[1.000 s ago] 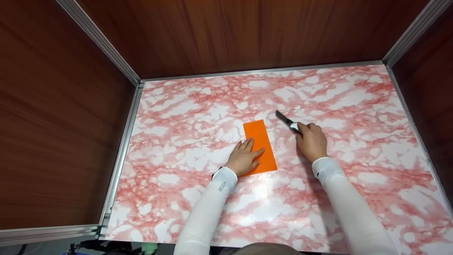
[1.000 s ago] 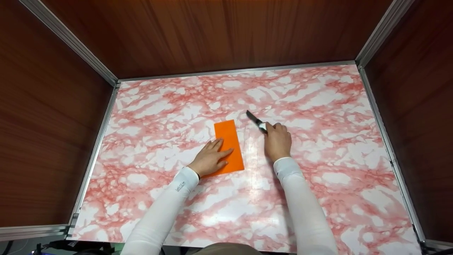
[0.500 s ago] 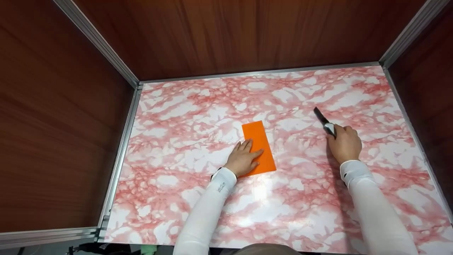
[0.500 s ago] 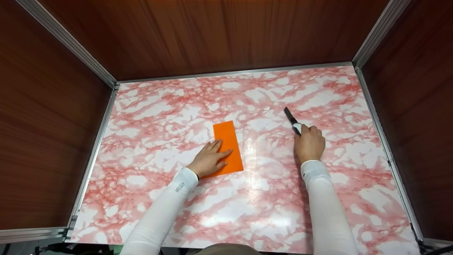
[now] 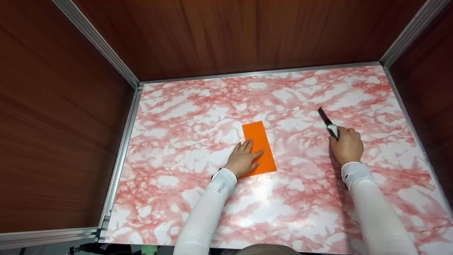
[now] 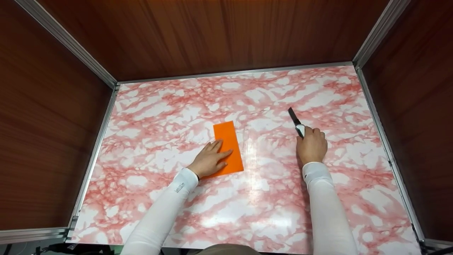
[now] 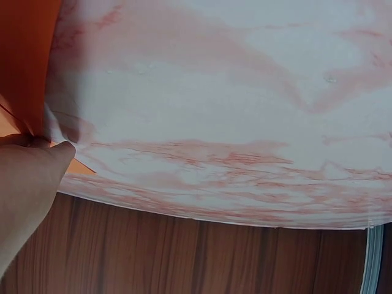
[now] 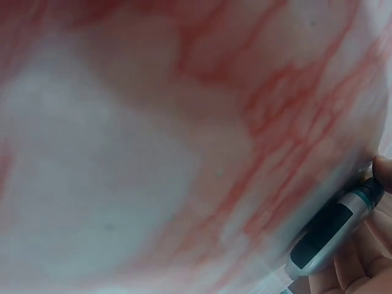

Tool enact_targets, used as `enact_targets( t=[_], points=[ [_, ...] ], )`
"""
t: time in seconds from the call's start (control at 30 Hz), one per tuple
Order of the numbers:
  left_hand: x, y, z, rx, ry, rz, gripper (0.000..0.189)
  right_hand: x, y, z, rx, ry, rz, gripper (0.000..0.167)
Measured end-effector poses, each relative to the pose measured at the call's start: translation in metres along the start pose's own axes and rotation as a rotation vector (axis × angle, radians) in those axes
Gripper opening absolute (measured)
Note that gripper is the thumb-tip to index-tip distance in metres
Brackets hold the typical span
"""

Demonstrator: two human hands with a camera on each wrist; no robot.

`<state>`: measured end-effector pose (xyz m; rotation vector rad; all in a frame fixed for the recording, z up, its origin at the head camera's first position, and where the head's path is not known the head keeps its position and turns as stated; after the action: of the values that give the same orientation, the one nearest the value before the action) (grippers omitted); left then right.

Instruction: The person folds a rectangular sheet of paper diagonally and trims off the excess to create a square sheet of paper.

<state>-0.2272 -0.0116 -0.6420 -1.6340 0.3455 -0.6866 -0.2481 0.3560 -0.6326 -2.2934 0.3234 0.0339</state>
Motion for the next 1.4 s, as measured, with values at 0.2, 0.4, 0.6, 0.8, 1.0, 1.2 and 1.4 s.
enact_targets(
  t=[0.2,0.4,0.6,0.8,1.0,1.2,1.4],
  points=[
    [0.000,0.000,0.000,-0.008,0.002,-0.002,0.055,-0.001,0.002,0.004,-0.002,0.000,0.011,0.044],
    [0.000,0.000,0.000,-0.011,0.000,-0.004,0.055,0.001,0.004,0.003,0.002,-0.002,0.045,0.050],
    [0.000,0.001,0.000,0.009,-0.008,-0.011,0.055,0.004,0.017,-0.026,-0.070,-0.216,0.119,0.057],
    [-0.001,0.003,0.000,0.015,-0.014,0.004,0.055,0.026,0.064,-0.084,-0.016,-0.501,-0.170,0.076],
    [-0.004,0.003,0.003,-0.017,-0.018,0.022,0.055,0.063,0.120,-0.128,0.046,-0.616,-0.513,0.086],
    [-0.008,0.006,0.004,-0.043,-0.008,0.028,0.058,0.078,0.148,-0.146,0.071,-0.641,-0.623,0.087],
    [-0.002,0.006,0.003,-0.073,-0.025,0.023,0.055,0.080,0.155,-0.149,0.109,-0.590,-0.660,0.086]
  ],
)
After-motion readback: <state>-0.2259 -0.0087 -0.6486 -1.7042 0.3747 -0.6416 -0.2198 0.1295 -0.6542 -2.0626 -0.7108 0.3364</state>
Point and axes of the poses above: each hand's wrist, its own x-axis away from the middle knuckle, its own y-axis out of the palm, z = x × y, the point moved 5 cm from there along -x, towards the middle knuckle, and after that the axes turned 13 degrees about -x, right-handed, at the moved point
